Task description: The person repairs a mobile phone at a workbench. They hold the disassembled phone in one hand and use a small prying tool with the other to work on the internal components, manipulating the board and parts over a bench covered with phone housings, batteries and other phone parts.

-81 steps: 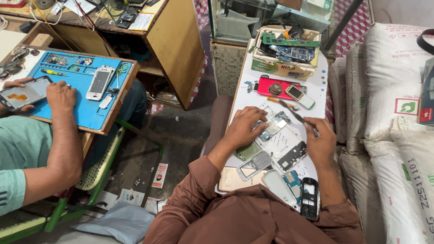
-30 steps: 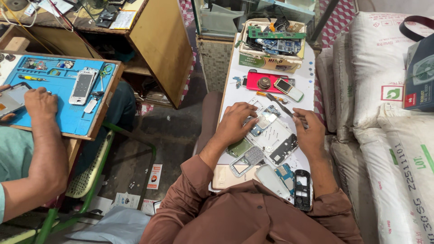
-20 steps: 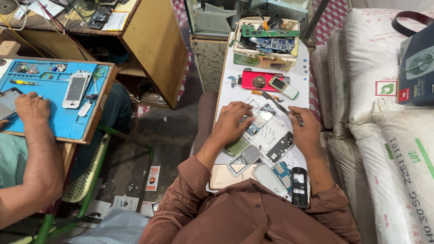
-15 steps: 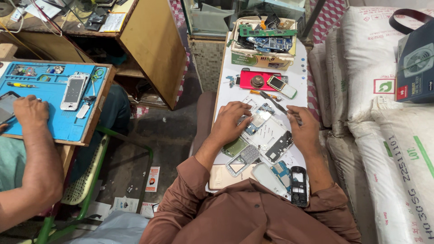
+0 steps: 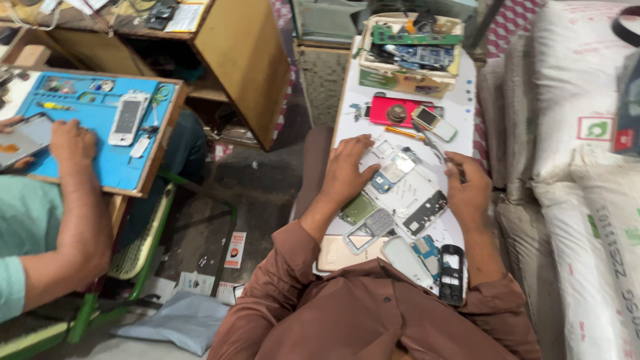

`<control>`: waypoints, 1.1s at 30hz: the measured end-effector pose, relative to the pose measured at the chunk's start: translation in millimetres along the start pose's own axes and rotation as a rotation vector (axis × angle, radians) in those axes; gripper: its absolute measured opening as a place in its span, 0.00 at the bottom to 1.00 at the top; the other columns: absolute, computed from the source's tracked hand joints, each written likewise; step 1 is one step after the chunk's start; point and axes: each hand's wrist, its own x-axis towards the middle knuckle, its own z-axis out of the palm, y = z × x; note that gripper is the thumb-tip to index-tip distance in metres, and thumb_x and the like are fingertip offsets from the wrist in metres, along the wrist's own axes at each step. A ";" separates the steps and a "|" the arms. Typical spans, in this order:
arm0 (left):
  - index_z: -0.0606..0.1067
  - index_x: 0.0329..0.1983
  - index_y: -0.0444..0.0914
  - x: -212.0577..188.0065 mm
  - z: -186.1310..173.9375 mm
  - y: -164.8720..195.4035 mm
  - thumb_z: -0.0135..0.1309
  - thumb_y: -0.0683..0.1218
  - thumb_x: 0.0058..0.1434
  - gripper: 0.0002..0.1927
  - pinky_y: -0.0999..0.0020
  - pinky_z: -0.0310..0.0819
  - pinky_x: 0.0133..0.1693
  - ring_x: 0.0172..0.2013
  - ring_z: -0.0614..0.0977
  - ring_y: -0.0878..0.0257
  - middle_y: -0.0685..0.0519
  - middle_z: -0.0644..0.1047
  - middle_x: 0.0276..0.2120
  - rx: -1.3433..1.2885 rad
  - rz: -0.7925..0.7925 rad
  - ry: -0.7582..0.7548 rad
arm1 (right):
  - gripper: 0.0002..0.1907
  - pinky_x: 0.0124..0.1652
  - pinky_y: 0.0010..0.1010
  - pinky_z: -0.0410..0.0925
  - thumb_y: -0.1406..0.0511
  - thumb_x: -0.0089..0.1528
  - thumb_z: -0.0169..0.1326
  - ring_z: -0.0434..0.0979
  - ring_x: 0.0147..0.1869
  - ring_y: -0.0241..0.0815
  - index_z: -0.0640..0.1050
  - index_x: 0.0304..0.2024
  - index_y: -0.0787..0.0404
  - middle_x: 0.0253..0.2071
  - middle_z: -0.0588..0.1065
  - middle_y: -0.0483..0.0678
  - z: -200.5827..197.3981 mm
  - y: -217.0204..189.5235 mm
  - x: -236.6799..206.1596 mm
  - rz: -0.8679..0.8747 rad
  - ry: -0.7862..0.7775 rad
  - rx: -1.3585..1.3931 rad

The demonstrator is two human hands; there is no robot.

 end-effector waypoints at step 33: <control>0.78 0.44 0.39 9.4 -39.6 -5.6 0.74 0.54 0.49 0.25 0.53 0.61 0.51 0.53 0.71 0.53 0.51 0.75 0.50 0.088 0.170 -0.106 | 0.14 0.54 0.33 0.72 0.78 0.67 0.62 0.79 0.55 0.47 0.77 0.52 0.64 0.50 0.77 0.52 32.5 -37.7 6.0 -0.228 0.005 -0.028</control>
